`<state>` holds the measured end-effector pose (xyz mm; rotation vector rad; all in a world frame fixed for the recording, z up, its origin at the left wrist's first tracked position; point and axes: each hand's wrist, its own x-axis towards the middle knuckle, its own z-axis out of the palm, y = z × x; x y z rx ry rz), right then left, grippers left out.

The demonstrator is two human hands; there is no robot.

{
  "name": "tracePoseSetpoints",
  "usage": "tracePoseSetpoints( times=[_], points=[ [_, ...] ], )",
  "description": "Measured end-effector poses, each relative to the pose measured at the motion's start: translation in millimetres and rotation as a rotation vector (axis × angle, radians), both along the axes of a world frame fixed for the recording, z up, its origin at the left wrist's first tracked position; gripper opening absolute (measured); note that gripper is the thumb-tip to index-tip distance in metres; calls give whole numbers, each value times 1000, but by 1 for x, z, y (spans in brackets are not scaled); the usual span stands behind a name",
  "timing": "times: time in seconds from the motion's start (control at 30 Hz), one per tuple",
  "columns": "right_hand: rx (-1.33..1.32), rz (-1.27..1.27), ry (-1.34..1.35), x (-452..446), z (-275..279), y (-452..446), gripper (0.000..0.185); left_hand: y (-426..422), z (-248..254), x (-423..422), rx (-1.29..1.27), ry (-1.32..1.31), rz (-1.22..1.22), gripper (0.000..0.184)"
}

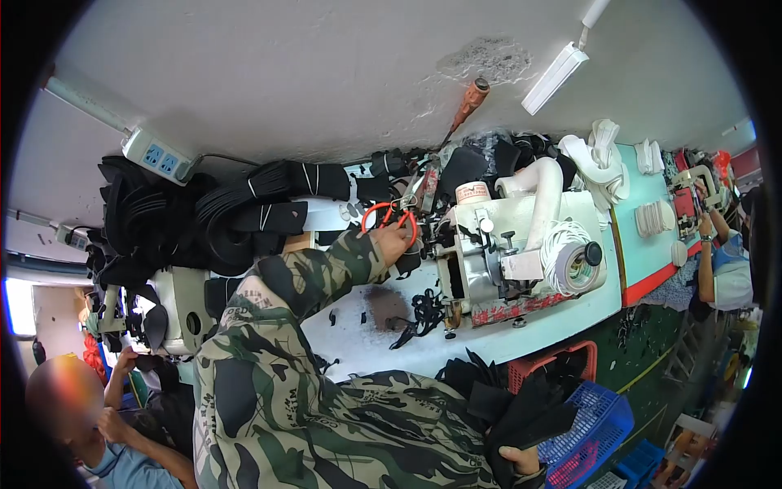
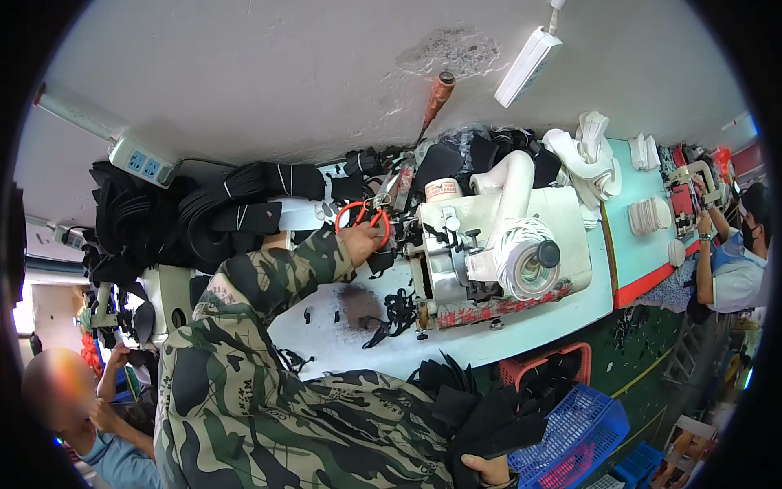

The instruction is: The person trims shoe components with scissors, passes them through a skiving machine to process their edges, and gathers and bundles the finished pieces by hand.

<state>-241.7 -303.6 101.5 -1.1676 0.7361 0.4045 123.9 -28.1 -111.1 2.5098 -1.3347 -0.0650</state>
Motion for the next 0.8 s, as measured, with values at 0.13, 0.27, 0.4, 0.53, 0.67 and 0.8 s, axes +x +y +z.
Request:
tracePoseSetpoints(
  times=[0.13,0.27,0.4,0.53,0.67,0.8],
  points=[
    [40,-19,-37,-3,-3,-2,56,50,-7,-33,265,235,32,11],
    [29,66,-20,-6,-13,-10,56,60,13,-28,117,548,246,13],
    [4,107,-43,-3,-14,-10,55,33,8,-15,-40,336,371,15],
    [8,36,-42,-3,-7,-4,55,14,4,11,-66,76,396,15],
    [-8,63,-35,-6,-11,-8,55,15,24,29,104,-61,221,14],
    [8,39,-41,-5,-12,-9,56,15,24,15,106,271,376,16]
  ],
)
